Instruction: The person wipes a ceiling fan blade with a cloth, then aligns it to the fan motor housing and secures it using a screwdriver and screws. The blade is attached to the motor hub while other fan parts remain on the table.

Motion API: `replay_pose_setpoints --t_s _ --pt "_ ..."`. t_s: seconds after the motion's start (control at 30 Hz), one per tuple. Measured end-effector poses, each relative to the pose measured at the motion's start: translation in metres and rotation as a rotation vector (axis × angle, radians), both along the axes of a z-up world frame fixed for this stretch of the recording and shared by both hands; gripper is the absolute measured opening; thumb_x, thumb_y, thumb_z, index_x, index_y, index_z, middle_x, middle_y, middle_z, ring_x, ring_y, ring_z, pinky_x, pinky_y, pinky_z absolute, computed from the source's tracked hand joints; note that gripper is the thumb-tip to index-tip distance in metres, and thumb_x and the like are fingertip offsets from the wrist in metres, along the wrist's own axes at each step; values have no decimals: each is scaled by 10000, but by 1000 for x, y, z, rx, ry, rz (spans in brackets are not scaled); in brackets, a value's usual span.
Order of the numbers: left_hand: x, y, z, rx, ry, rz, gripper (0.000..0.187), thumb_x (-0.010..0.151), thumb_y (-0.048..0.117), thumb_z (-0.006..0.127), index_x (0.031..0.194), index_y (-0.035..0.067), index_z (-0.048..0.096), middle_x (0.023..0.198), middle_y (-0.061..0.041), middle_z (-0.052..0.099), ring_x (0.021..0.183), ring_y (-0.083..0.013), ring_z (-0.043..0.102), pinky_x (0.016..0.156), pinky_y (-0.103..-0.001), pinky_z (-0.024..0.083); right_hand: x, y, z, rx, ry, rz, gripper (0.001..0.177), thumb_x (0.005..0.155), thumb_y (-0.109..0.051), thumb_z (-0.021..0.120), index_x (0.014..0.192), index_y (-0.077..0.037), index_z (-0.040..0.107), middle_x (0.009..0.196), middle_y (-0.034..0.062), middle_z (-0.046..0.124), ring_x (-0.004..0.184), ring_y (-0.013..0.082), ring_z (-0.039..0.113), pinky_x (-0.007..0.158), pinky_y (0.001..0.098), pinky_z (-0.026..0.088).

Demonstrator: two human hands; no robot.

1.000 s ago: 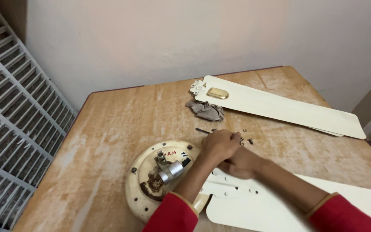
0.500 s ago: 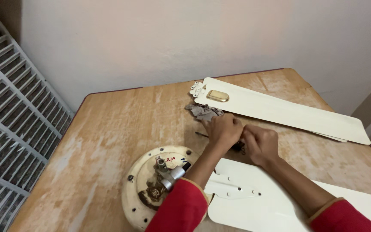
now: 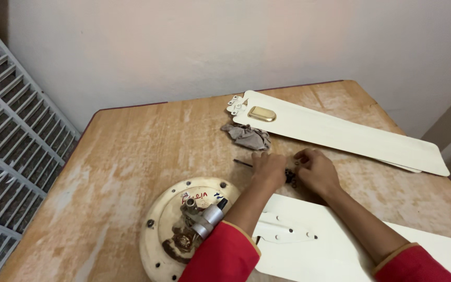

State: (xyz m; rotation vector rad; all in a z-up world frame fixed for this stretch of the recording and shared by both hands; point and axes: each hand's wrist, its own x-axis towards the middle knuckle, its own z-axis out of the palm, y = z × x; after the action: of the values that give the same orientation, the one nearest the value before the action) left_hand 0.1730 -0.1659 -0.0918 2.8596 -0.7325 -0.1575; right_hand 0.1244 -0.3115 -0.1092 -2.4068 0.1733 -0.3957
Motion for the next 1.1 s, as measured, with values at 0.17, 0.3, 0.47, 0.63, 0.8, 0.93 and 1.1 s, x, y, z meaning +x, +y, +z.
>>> replay_pose_setpoints --t_s 0.17,0.3,0.47,0.63,0.8,0.93,1.1 --pt "0 -1 0 25 -11 -45 232 853 93 730 1080 125 763 1148 -123 737 1235 -287 609 1108 -540 340 -2 4 -7 -54 33 129 310 772 -132 707 1078 -98 745 1075 140 714 964 311 715 865 404 562" --pt "-4 -1 -1 32 -5 -63 173 885 80 704 1033 135 773 1080 -102 766 1130 -275 685 1050 -508 412 -7 4 -3 -136 51 151 494 651 -43 719 1142 -98 714 1053 158 733 975 338 699 865 403 561" --pt "-6 0 -2 35 -19 -67 183 868 47 715 1021 129 772 1040 -101 772 1072 -266 717 1056 -502 405 -9 3 -7 -2 113 138 439 703 -42 689 1139 -87 709 1001 152 780 922 293 750 849 375 587" --pt "-5 2 5 18 19 -55 237 844 34 728 1053 141 751 1057 -102 764 1064 -271 719 1056 -526 389 -8 4 -1 85 -11 40 339 783 -52 610 1097 -78 734 993 132 782 898 265 755 821 367 589" --pt "-9 3 8 28 51 -59 190 857 55 715 1002 154 789 1051 -98 773 1069 -265 721 1056 -506 405 -18 12 14 31 163 115 213 715 -105 739 906 -12 741 884 161 789 817 282 756 779 368 593" --pt "-8 1 10 18 6 -70 149 882 93 714 1004 136 789 1053 -112 769 1053 -277 726 1086 -533 363 -23 15 18 -92 136 265 272 661 -103 767 919 -26 726 887 161 764 801 295 727 756 380 580" --pt "-6 1 11 49 -85 -64 168 833 80 756 981 144 799 1047 -111 771 1057 -271 727 1037 -512 421 -19 12 14 -108 134 250 251 688 -53 700 932 -70 759 876 136 782 801 281 747 766 385 594"
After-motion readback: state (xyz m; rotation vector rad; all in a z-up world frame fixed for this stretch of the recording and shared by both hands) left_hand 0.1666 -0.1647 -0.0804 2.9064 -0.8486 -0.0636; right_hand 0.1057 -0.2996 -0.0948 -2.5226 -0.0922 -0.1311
